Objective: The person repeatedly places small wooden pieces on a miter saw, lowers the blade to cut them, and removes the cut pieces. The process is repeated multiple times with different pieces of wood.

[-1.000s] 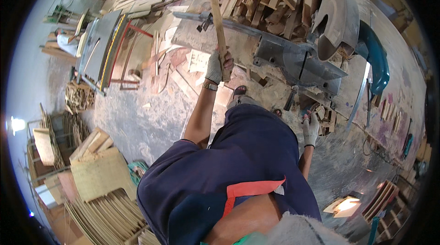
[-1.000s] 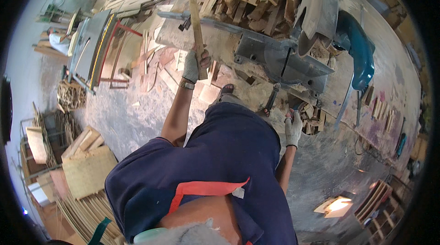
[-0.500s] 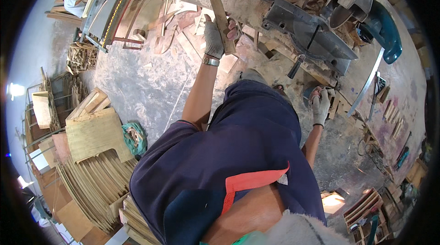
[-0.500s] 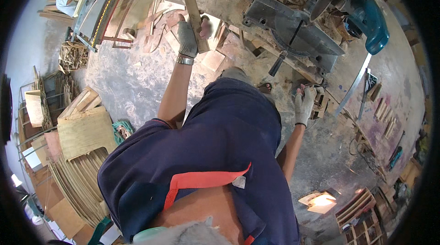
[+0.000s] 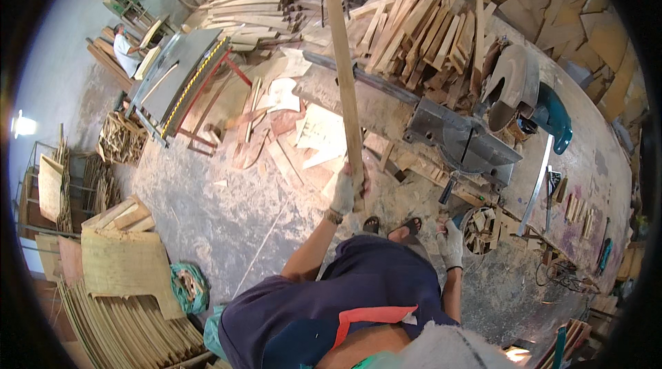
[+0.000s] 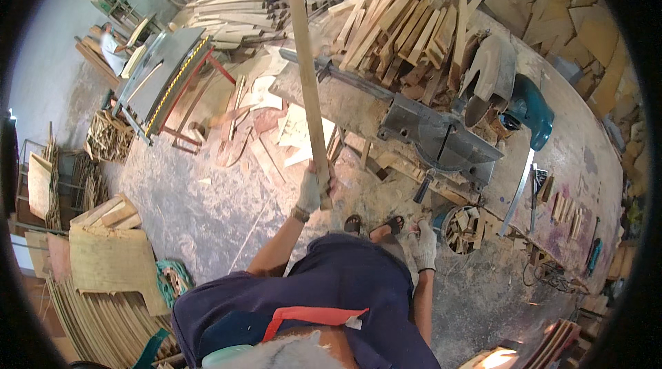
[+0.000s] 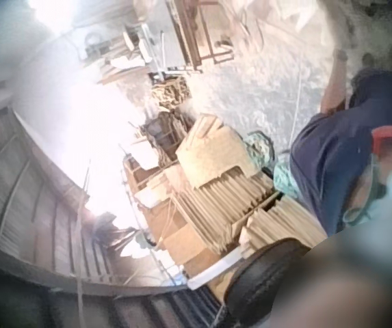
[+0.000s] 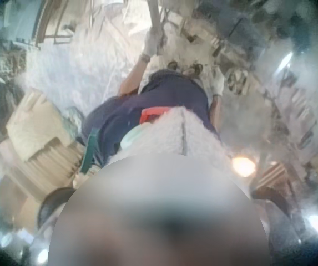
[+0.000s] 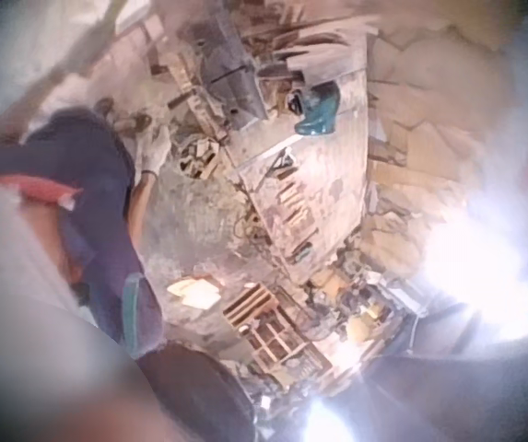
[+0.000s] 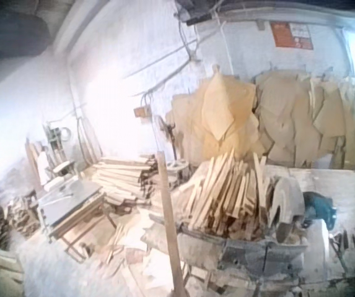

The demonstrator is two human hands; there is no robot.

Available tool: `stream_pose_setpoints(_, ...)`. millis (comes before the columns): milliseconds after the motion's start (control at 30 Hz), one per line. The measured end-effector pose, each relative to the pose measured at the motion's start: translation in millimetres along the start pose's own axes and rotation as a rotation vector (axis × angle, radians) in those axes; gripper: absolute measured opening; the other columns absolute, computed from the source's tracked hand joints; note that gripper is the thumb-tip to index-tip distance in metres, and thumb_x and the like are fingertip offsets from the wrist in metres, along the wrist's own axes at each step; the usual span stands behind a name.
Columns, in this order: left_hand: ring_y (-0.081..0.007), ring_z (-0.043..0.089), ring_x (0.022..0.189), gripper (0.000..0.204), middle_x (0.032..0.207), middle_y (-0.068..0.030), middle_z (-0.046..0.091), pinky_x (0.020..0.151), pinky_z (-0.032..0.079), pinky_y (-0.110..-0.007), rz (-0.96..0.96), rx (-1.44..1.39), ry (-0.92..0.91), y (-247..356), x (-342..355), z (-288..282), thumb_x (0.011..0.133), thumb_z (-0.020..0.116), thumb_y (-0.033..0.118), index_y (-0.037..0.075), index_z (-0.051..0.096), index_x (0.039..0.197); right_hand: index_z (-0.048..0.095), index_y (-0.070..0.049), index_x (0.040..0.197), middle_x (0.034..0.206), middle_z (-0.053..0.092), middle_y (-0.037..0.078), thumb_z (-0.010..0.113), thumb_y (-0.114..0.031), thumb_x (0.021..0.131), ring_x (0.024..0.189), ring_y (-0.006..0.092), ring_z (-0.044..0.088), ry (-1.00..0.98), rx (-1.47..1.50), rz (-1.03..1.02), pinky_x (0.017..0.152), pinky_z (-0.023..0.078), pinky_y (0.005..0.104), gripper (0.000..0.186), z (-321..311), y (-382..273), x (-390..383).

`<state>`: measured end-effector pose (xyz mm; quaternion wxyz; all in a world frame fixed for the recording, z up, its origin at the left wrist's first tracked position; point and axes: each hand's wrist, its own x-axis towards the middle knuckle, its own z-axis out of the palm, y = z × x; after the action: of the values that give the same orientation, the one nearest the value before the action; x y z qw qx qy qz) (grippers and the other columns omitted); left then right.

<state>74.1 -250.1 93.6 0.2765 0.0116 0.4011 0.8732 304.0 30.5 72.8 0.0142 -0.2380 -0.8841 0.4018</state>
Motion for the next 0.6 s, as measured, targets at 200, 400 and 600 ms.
stream_pose_setpoints(200,-0.0177,0.057,0.061,0.058,0.08,-0.0063,0.057,0.048,0.048,-0.032,-0.015,0.009,0.023,-26,-22,-10,0.105,0.042,0.061,0.005,0.053,0.11,0.065,-0.001,0.12,0.091,0.068,0.012,0.066,-0.01,0.093,0.077,0.0224,0.065,-0.107,0.076,-0.022,0.07,0.051,0.0322,0.029,10,-61,23)
stream_pose_setpoints(400,-0.016,0.057,0.064,0.057,0.081,-0.0044,0.057,0.05,0.048,-0.032,-0.056,0.071,-0.015,-55,-33,-8,0.102,0.046,0.064,0.008,0.053,0.11,0.06,0.0,0.127,0.097,0.067,0.009,0.067,-0.02,0.095,0.088,0.0201,0.065,-0.237,0.435,-0.131,0.076,0.052,0.0328,0.038,16,-131,43)
stream_pose_setpoints(600,-0.0126,0.058,0.064,0.067,0.079,-0.0008,0.059,0.056,0.048,-0.027,-0.145,0.474,-0.138,-93,-38,7,0.095,0.051,0.074,0.01,0.056,0.112,0.056,-0.002,0.127,0.104,0.07,0.019,0.072,-0.028,0.09,0.094,0.0327,0.071,-0.088,0.364,-0.286,0.082,0.054,0.0391,0.047,19,-203,60)
